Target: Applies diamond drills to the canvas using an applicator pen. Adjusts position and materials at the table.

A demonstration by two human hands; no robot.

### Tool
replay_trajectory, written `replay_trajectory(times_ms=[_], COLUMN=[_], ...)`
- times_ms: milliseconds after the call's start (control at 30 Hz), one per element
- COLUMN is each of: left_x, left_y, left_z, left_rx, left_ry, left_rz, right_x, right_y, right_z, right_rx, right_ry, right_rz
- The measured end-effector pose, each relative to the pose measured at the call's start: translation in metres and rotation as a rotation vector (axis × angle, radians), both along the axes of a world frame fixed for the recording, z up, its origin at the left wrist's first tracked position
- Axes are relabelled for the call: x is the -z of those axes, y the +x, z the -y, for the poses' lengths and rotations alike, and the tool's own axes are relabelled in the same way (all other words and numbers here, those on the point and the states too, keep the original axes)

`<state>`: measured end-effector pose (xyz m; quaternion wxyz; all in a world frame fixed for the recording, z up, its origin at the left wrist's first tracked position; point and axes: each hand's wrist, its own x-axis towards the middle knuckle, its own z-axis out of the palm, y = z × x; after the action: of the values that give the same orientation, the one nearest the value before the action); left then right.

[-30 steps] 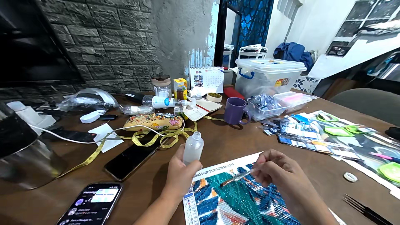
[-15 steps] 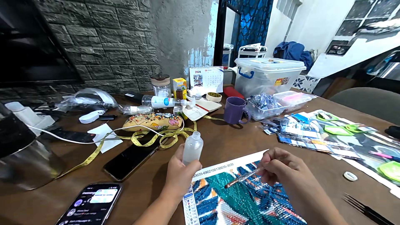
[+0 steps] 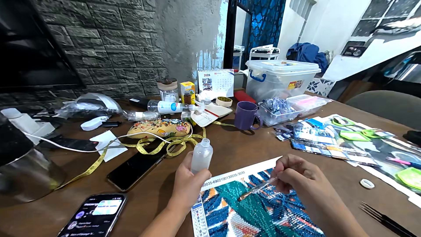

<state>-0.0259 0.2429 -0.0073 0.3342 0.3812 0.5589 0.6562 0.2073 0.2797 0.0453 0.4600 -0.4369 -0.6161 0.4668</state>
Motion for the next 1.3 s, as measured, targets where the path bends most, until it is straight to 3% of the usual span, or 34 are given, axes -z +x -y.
replay_trajectory(times_ms=[133, 400, 567, 733, 833, 967, 1300], left_x=[0.000, -0.001, 0.001, 0.004, 0.005, 0.011, 0.015], left_y=[0.000, 0.001, 0.001, 0.000, -0.001, -0.002, -0.003], left_z=[0.000, 0.000, 0.001, 0.003, 0.005, 0.007, 0.006], left_rx=[-0.010, -0.015, 0.002, 0.017, 0.007, 0.027, 0.101], left_ry=[0.001, -0.007, 0.020, 0.056, 0.059, 0.126, 0.252], left_rz=[-0.006, -0.012, -0.041, -0.178, -0.337, -0.524, -0.678], right_x=[0.005, 0.000, 0.002, 0.002, -0.002, -0.014, -0.046], right_y=[-0.001, 0.008, 0.005, 0.010, 0.015, 0.021, -0.001], right_z=[0.000, -0.005, -0.002, -0.005, -0.008, -0.007, 0.020], right_rx=[-0.066, 0.067, -0.029, 0.022, 0.057, -0.051, 0.027], right_ry=[0.041, 0.070, 0.071, 0.112, 0.132, 0.188, 0.520], right_rz=[0.034, 0.054, 0.025, 0.029, -0.172, -0.375, -0.182])
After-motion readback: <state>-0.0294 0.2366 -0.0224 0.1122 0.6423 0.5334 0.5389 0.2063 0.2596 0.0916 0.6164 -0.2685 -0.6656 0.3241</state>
